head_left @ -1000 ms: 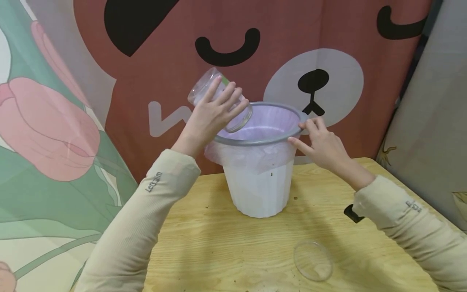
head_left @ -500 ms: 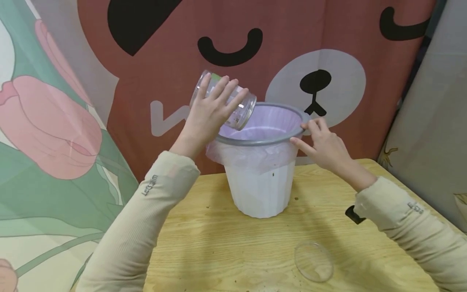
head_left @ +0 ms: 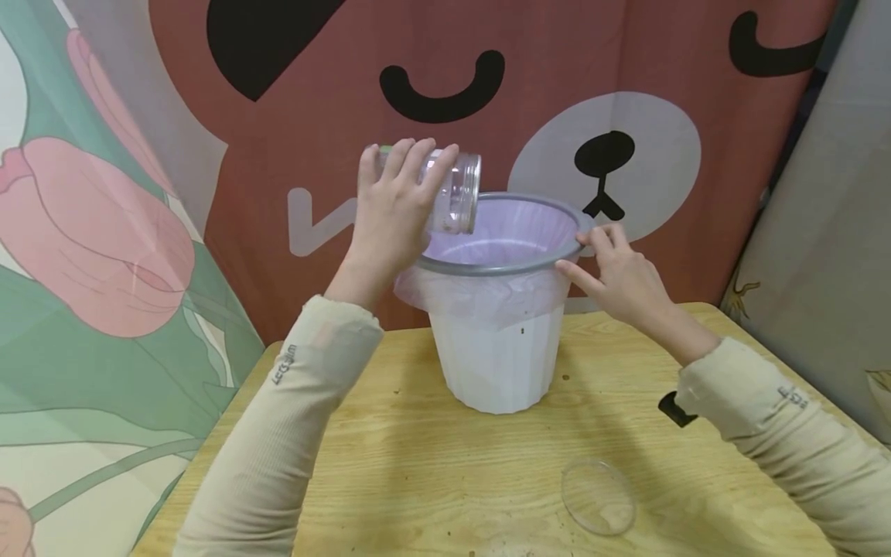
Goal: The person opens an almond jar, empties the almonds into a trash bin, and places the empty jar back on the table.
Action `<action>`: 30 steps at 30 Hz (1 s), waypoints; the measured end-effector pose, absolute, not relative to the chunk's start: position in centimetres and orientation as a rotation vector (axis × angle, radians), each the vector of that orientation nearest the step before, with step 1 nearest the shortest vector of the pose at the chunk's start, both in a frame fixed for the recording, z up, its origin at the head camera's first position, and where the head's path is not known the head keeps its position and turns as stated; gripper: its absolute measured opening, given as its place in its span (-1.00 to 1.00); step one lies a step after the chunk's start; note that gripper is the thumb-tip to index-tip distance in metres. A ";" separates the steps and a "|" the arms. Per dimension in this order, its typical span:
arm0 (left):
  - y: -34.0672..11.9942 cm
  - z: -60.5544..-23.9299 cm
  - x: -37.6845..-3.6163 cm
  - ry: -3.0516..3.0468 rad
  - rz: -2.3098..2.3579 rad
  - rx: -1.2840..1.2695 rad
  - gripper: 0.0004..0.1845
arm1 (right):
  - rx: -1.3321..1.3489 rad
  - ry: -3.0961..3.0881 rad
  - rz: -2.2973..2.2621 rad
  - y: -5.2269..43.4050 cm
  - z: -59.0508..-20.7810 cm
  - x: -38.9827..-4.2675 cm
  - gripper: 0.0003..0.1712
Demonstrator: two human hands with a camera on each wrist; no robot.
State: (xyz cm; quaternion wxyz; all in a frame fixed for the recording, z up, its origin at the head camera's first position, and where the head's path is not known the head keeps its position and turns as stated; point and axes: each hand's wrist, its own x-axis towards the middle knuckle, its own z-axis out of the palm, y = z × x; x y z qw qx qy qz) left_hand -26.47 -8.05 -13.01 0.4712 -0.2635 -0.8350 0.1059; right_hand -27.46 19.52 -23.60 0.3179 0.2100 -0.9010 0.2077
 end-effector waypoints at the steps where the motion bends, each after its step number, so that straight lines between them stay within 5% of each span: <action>1: -8.0 -13.0 -26.4 -2.059 0.245 -0.638 -0.25 | 0.553 -2.368 0.546 19.5 -23.6 -27.5 -0.38; 11: -8.2 -13.1 -25.6 -2.152 0.060 -0.522 -0.06 | 0.555 -2.361 0.547 19.4 -23.7 -27.6 -0.36; 30: -8.1 -14.4 -24.0 -2.104 -0.205 -0.433 -0.02 | 0.558 -2.347 0.546 19.6 -23.7 -27.6 -0.36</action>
